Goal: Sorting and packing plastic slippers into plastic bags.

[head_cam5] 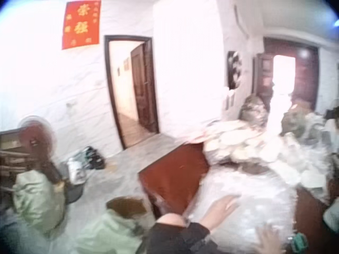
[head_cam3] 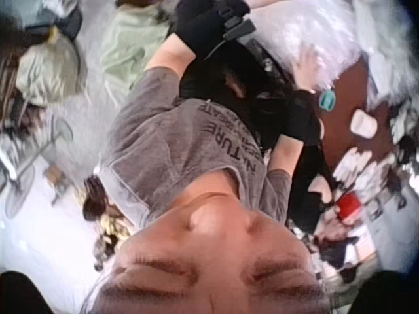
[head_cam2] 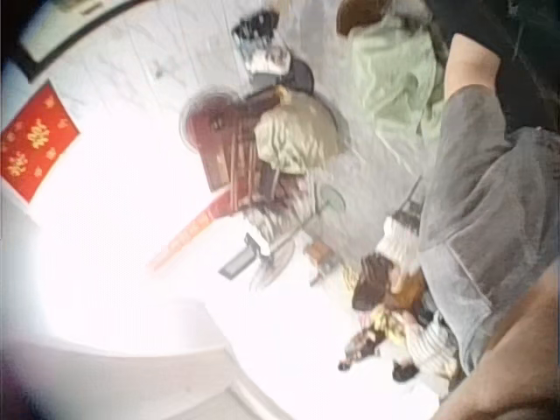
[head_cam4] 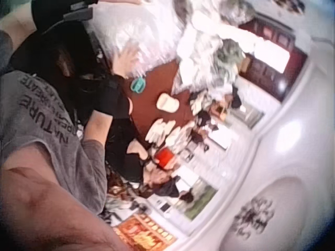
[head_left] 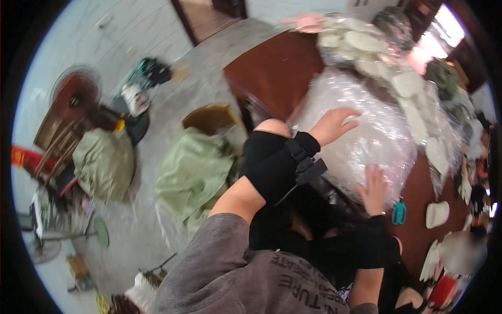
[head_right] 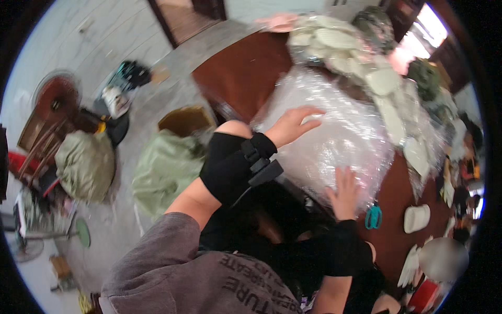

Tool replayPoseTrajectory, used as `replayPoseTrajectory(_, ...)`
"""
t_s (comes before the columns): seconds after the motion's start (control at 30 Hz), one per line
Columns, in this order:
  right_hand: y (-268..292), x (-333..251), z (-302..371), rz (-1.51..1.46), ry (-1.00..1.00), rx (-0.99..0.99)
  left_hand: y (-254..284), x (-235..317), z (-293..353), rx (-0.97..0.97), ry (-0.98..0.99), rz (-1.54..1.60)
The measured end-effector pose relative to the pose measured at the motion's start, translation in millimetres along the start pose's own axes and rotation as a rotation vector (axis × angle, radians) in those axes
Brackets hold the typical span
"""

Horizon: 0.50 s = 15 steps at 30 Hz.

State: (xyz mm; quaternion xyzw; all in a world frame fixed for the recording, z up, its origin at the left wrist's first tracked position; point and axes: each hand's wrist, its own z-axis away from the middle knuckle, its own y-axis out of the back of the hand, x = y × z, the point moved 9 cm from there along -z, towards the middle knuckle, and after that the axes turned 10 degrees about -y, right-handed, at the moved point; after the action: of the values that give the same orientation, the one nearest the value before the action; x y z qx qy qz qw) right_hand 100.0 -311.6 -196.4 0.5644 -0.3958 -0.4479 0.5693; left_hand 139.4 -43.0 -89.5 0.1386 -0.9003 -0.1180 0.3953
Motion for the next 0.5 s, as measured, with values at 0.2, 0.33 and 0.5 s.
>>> replayPoseTrajectory(0.2,-5,-7,-11,-0.024,0.014,-0.073,218,31,160,0.664,0.311,-0.159)
replayPoseTrajectory(0.33,0,-12,-12,-0.05,0.005,-0.058,232,-104,424,0.214,1.114,-0.2)
replayPoseTrajectory(0.5,9,8,-8,-0.011,0.017,-0.033,85,-144,589,0.185,1.526,0.674)
